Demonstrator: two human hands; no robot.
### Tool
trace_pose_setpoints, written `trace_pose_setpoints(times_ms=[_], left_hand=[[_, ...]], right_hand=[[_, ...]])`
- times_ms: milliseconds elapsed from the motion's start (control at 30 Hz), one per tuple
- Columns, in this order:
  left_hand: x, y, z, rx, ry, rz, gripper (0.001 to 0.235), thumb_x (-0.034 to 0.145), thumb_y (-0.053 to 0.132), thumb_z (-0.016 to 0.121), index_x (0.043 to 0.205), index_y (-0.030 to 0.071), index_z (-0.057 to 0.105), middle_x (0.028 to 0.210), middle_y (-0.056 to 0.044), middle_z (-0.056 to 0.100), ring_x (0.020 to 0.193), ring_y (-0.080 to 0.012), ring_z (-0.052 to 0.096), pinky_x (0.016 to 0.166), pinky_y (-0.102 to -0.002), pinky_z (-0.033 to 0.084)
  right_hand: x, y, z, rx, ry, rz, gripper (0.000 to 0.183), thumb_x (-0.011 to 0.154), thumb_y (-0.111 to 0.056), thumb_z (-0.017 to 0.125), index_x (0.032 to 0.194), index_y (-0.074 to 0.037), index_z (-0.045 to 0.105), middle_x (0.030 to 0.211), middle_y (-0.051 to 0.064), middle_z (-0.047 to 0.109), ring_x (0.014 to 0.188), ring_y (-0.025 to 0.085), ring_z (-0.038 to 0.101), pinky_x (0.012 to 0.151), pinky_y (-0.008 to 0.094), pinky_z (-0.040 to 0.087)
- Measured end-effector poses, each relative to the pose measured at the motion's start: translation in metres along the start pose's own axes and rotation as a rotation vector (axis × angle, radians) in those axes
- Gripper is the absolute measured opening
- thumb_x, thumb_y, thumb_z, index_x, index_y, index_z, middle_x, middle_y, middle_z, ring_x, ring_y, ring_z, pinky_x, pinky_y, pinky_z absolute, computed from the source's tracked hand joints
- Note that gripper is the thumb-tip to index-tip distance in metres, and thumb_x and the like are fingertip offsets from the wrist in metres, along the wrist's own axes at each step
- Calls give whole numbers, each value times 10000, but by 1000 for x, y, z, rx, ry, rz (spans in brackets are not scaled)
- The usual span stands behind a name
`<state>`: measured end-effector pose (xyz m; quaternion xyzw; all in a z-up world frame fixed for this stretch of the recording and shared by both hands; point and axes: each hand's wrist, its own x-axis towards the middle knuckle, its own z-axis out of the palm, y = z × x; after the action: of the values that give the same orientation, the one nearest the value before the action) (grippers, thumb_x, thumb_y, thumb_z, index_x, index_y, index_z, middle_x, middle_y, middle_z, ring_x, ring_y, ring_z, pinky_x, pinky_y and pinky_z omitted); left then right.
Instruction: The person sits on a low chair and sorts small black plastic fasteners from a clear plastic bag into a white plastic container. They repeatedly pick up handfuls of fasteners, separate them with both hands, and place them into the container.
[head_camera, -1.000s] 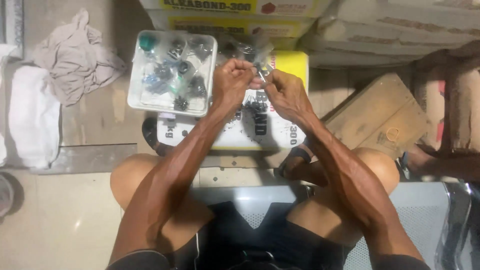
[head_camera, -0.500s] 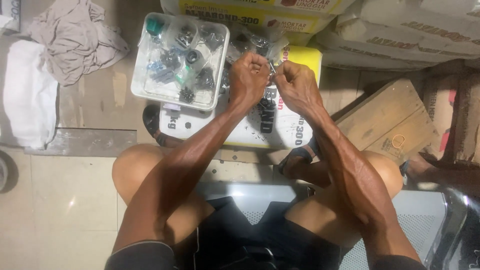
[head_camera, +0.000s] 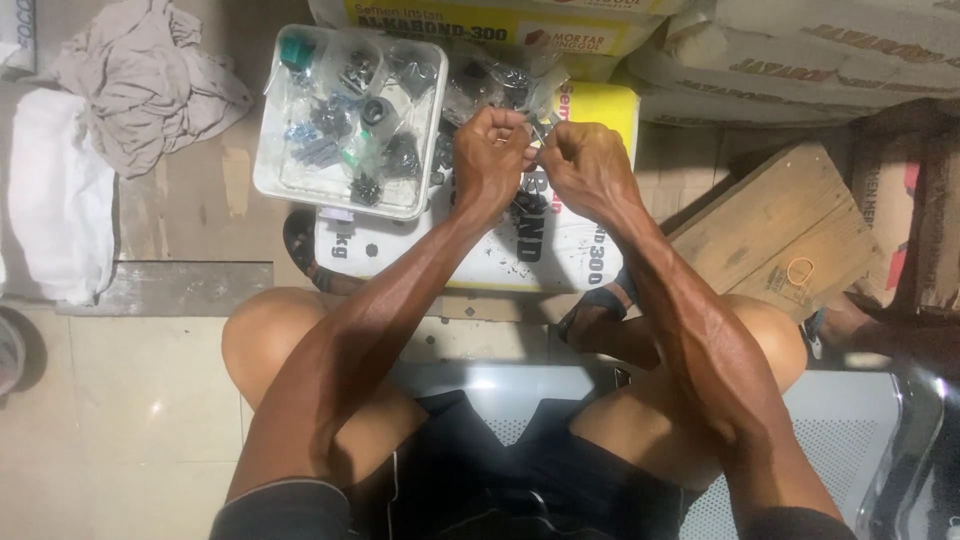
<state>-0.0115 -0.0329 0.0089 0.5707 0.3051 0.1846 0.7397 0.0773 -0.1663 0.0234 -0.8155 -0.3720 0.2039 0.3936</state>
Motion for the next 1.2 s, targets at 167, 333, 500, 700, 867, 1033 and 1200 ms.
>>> trace_pose_setpoints(times_ms=[167,333,500,700,867,1033,1200], left_hand=[[-3,5,-1,29,-9,-76,176,942,23,601,1104,-38,630,885,-133,727,742,-130,745,642,-240,678],[-2,1,-2,9,-22,-109,193,959,21,587,1139,-41,618,914,-117,719,773,-118,741,659,-218,663],[0,-3,-2,244,-93,167,122,968,-8,597,1062,19,670,909,-158,727,783,-155,759,660,-245,668],[-1,-12,-1,339,-108,132,132,975,-18,587,1030,45,689,865,-114,738,732,-149,746,621,-243,636],[7,10,7,341,-6,-13,135,962,12,611,877,108,655,812,-38,711,616,-164,691,497,-306,616],[12,-2,9,193,-14,-122,179,1009,-39,547,889,53,644,773,-107,696,498,-185,659,372,-284,605],[13,-4,4,339,-121,-237,238,899,-52,548,775,109,673,1087,-97,780,708,-149,699,583,-268,626]], right_hand=[[0,-2,-2,35,-21,40,238,966,-15,513,813,-35,694,577,90,561,564,230,625,614,362,532],[3,14,1,55,-49,43,245,975,-20,512,811,-32,693,581,97,546,584,237,626,612,375,522],[2,28,1,78,-52,126,247,967,-53,518,806,-59,706,573,93,565,590,246,644,640,377,538],[-1,-25,-4,146,2,263,186,1001,-32,557,1149,28,654,737,140,673,655,223,680,638,370,551],[3,-50,-14,363,-60,305,455,1023,-88,663,1438,-19,490,808,28,651,686,152,679,645,287,601],[5,-45,-17,295,-114,242,208,1015,-40,664,1223,-58,652,1084,104,754,886,205,799,790,320,697],[4,22,0,-232,-10,-266,146,1101,-66,674,1022,18,585,789,136,700,608,210,704,484,276,609]])
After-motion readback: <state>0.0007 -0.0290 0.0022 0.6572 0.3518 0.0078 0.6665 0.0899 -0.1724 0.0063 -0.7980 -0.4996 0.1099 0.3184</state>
